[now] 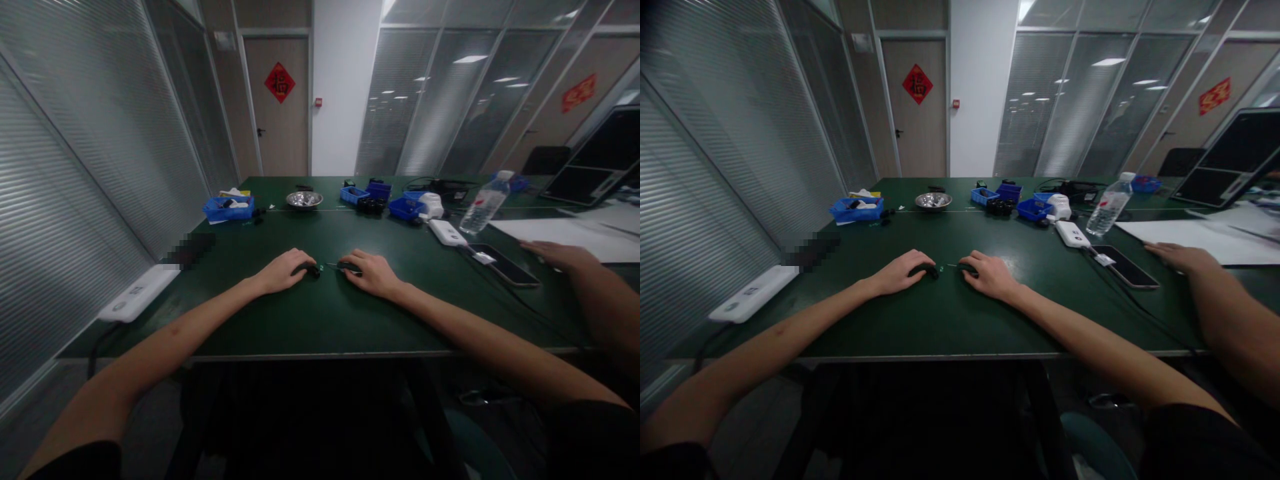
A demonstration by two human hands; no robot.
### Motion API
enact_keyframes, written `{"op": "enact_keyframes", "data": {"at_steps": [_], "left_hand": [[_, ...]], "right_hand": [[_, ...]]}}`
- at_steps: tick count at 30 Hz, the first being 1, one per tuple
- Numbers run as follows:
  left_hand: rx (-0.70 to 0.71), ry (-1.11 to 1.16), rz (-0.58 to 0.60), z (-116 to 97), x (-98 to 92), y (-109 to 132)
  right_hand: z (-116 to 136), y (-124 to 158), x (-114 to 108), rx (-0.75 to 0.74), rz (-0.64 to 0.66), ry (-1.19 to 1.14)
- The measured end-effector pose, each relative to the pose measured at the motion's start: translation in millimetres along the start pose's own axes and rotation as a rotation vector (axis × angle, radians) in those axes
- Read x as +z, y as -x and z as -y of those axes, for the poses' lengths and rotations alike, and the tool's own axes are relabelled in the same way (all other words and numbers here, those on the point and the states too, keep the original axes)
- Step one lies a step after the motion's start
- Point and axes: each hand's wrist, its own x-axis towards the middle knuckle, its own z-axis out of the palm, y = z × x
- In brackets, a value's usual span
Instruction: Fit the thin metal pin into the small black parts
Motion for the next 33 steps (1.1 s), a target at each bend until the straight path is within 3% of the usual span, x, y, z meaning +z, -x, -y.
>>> {"op": "enact_keyframes", "data": {"at_steps": [11, 22, 26, 33], "left_hand": [[0.124, -0.049, 0.006, 0.5, 0.5, -1.9], [0.059, 0.036, 0.102, -9.3, -2.0, -3.4], [-0.015, -0.027, 0.046, 8.3, -4.6, -1.2], [-0.281, -0.150, -0.027, 69.6, -29.8, 18.3]], "right_hand": [[-1.3, -0.5, 0.8, -0.126, 0.047, -0.027], [-1.5, -0.8, 0.5, -0.105, 0.042, -0.040], [-1.8, -0.5, -0.3, -0.107, 0.045, -0.045], [-1.6, 0.4, -1.5, -0.115, 0.035, -0.056]]}}
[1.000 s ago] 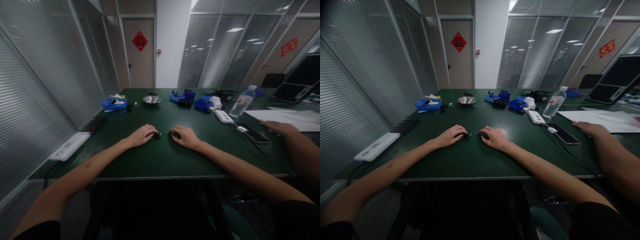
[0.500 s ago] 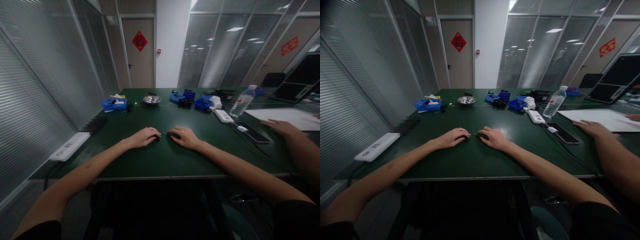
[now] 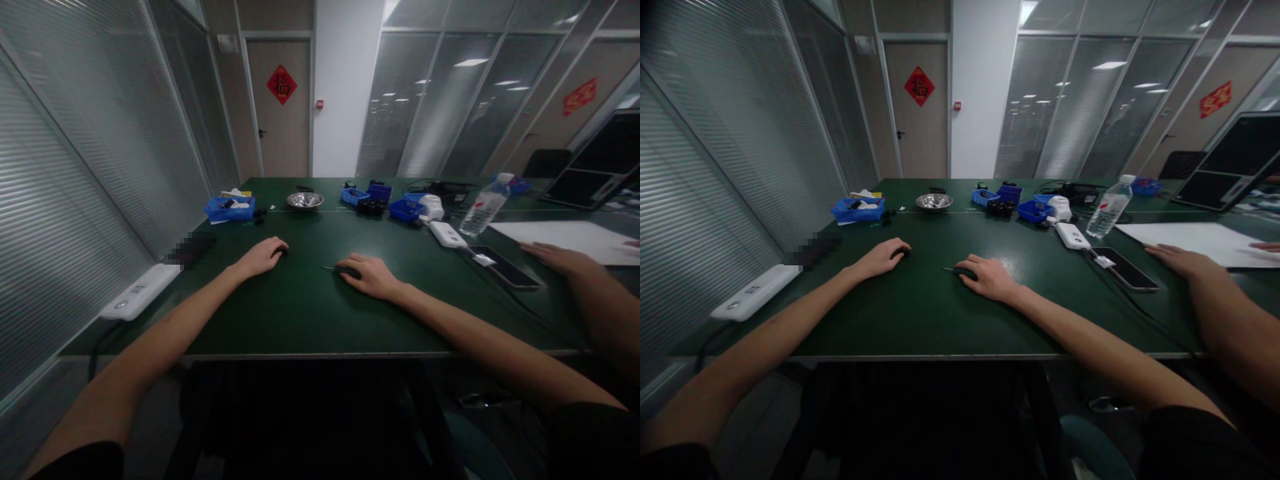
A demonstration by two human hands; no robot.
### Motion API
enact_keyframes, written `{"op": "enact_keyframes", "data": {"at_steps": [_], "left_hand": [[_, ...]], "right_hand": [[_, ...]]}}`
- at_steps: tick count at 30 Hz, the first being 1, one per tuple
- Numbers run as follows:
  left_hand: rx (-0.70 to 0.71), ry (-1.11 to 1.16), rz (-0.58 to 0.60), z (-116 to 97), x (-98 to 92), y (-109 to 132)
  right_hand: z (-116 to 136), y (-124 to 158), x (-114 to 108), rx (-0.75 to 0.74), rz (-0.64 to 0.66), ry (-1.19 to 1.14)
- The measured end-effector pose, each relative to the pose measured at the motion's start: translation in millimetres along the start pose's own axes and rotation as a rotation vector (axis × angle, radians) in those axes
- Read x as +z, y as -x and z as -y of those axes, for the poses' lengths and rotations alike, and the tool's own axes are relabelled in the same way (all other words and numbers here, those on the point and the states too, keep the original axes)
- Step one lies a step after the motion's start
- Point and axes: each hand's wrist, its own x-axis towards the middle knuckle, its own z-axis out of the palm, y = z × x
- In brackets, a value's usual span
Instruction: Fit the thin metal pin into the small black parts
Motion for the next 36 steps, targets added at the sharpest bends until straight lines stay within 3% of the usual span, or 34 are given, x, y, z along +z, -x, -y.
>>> {"op": "enact_keyframes", "data": {"at_steps": [8, 12, 20, 27, 36], "left_hand": [[-0.411, -0.243, -0.047, 81.3, -28.5, 14.6], [-0.559, -0.334, -0.064, 104.2, -38.2, 24.3], [-0.609, -0.347, 0.019, 108.8, -47.4, 21.1], [-0.608, -0.304, -0.062, 107.3, -55.0, 24.9], [-0.590, -0.271, -0.081, 106.3, -56.8, 29.5]], "right_hand": [[-1.7, 0.1, 1.7, -0.006, -0.004, 0.004], [-1.1, -0.2, 1.0, -0.008, -0.004, -0.001], [-1.2, -0.5, -1.1, 0.000, 0.017, -0.003], [-2.8, 0.1, 1.7, -0.002, 0.005, 0.003], [-3.0, -0.3, 2.0, -0.005, 0.007, 0.009]]}}
